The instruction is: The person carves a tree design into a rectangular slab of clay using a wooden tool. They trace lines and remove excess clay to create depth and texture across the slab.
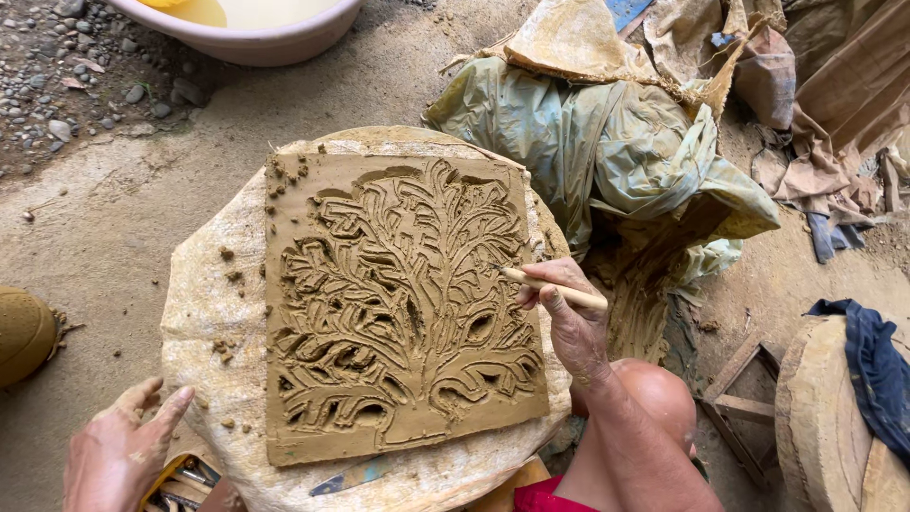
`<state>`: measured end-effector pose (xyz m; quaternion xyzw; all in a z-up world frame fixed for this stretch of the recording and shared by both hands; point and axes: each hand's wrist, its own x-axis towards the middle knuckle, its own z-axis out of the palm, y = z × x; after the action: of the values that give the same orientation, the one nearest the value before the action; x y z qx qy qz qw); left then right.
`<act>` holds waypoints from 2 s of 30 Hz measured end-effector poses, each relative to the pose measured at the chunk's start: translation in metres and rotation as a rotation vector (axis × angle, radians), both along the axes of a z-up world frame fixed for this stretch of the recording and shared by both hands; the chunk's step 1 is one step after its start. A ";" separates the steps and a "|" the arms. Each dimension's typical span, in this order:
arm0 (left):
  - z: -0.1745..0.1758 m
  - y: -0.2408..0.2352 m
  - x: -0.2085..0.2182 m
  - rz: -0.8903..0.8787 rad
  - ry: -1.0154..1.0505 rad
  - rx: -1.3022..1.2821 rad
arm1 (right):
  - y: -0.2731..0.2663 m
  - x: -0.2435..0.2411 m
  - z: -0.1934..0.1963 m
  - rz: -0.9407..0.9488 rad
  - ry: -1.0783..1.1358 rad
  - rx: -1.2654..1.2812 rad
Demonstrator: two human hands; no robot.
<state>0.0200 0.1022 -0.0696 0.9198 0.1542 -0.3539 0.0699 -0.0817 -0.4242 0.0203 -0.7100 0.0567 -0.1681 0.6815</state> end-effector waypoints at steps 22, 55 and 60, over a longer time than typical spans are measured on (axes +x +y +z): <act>-0.011 -0.013 -0.001 0.245 0.138 -0.399 | 0.059 0.026 -0.001 -0.120 0.128 -0.392; -0.024 -0.008 0.002 -0.014 0.132 -0.158 | 0.070 0.034 -0.014 -0.160 0.057 -0.285; -0.023 -0.009 0.003 -0.041 0.133 -0.144 | 0.069 0.034 -0.020 -0.159 0.063 -0.250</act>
<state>0.0231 0.0936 -0.0925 0.8898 0.1140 -0.4259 0.1179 -0.0481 -0.3551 0.0007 -0.7874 0.1125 -0.2049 0.5703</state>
